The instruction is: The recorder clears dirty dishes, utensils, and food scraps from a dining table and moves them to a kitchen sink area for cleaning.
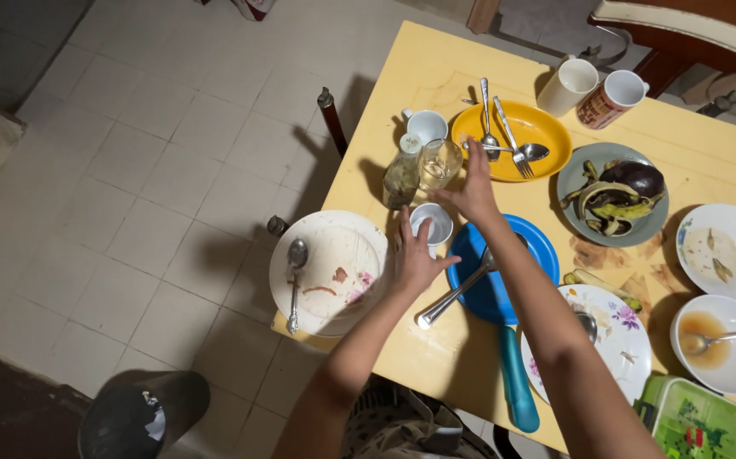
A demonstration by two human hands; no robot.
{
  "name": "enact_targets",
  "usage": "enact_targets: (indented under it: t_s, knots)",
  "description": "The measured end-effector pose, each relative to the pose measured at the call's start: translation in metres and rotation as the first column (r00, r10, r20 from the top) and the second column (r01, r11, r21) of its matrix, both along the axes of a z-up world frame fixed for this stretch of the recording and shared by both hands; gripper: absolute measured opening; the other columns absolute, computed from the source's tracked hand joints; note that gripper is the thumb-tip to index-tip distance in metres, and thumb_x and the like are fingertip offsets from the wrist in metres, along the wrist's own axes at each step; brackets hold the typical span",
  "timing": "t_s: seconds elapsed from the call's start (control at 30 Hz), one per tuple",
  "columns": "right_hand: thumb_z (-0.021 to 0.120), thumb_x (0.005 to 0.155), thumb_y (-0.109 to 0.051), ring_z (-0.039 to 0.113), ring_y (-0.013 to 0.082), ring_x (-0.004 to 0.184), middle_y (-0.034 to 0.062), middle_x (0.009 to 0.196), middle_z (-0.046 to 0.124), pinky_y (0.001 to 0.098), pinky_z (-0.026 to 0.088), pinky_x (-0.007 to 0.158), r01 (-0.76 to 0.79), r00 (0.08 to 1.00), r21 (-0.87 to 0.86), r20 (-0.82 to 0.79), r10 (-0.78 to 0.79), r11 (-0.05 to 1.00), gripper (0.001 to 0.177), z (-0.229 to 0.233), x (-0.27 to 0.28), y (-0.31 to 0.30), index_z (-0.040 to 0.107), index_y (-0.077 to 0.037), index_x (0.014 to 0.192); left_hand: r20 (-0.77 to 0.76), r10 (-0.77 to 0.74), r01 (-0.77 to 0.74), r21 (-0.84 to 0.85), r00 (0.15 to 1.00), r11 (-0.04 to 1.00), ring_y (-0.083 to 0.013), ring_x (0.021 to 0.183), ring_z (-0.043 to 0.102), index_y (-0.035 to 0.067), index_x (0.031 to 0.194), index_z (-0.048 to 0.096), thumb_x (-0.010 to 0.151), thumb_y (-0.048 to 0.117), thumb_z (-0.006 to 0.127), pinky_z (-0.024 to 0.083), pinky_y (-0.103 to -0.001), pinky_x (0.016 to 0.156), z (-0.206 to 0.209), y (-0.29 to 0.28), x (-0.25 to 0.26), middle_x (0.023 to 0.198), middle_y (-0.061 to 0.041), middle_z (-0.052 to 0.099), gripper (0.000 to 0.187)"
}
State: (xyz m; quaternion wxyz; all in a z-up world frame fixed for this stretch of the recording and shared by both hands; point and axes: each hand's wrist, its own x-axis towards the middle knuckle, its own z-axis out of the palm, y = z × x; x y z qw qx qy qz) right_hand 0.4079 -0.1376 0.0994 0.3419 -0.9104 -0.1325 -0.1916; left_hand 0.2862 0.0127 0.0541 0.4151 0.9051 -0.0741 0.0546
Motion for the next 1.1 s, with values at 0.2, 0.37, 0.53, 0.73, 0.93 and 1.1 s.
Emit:
enact_targets:
  t_s: [0.2, 0.37, 0.53, 0.73, 0.93, 1.1]
  knots:
    - [0.099, 0.057, -0.017, 0.05, 0.0422, 0.136, 0.0297, 0.146, 0.05, 0.0432, 0.042, 0.114, 0.021, 0.993, 0.178, -0.118, 0.0, 0.984, 0.118, -0.051, 0.037, 0.016, 0.034, 0.007, 0.153, 0.069, 0.136, -0.12, -0.199, 0.988, 0.973, -0.0474, 0.135, 0.051, -0.002, 0.085, 0.066, 0.069, 0.025, 0.093, 0.047, -0.047, 0.11, -0.03, -0.01, 0.01, 0.158, -0.031, 0.037, 0.041]
    - [0.097, 0.058, -0.013, 0.06, 0.0361, 0.125, 0.0233, 0.135, 0.06, 0.0413, 0.05, 0.107, 0.12, 0.981, 0.261, -0.18, -0.074, 0.958, 0.108, -0.05, 0.014, 0.006, 0.042, 0.003, 0.149, 0.126, 0.144, -0.114, -0.22, 0.981, 0.969, -0.048, 0.129, 0.054, -0.002, 0.065, 0.06, 0.066, 0.017, 0.094, 0.047, -0.046, 0.107, -0.032, -0.004, 0.012, 0.148, -0.034, 0.046, 0.038]
    - [0.096, 0.059, -0.012, 0.063, 0.0336, 0.119, 0.0208, 0.13, 0.063, 0.0417, 0.053, 0.102, 0.203, 0.975, 0.304, -0.146, -0.165, 0.931, 0.105, -0.025, -0.034, -0.025, 0.044, 0.0, 0.149, 0.205, 0.075, -0.013, -0.287, 0.976, 0.958, -0.0459, 0.127, 0.057, -0.001, 0.063, 0.059, 0.062, 0.012, 0.094, 0.049, -0.044, 0.107, -0.017, 0.01, 0.001, 0.144, -0.032, 0.051, 0.037]
    - [0.096, 0.064, -0.015, 0.064, 0.0327, 0.122, 0.0201, 0.132, 0.063, 0.042, 0.054, 0.104, 0.293, 0.954, 0.346, -0.044, -0.296, 0.892, 0.107, 0.041, -0.135, -0.05, 0.038, -0.002, 0.153, 0.255, -0.11, 0.193, -0.326, 0.961, 0.925, -0.0426, 0.124, 0.063, 0.001, 0.065, 0.057, 0.063, 0.01, 0.094, 0.056, -0.042, 0.099, 0.05, 0.026, -0.022, 0.145, -0.028, 0.053, 0.037]
    - [0.095, 0.066, -0.014, 0.065, 0.033, 0.126, 0.0204, 0.137, 0.063, 0.0414, 0.054, 0.107, 0.478, 0.856, 0.355, 0.019, -0.517, 0.804, 0.107, 0.067, -0.251, -0.059, 0.037, -0.004, 0.156, 0.301, -0.397, 0.473, -0.244, 0.867, 0.847, -0.0437, 0.125, 0.061, 0.002, 0.065, 0.059, 0.062, 0.011, 0.095, 0.054, -0.044, 0.1, 0.104, 0.011, -0.067, 0.145, -0.027, 0.052, 0.037]
    - [0.096, 0.063, -0.016, 0.065, 0.0312, 0.123, 0.019, 0.135, 0.063, 0.0415, 0.052, 0.107, 0.653, 0.716, 0.346, 0.009, -0.698, 0.674, 0.111, 0.081, -0.36, -0.059, 0.036, -0.004, 0.156, 0.266, -0.64, 0.692, -0.222, 0.721, 0.687, -0.0407, 0.126, 0.063, 0.002, 0.067, 0.058, 0.064, 0.013, 0.094, 0.054, -0.044, 0.104, 0.131, -0.022, -0.123, 0.146, -0.025, 0.054, 0.037]
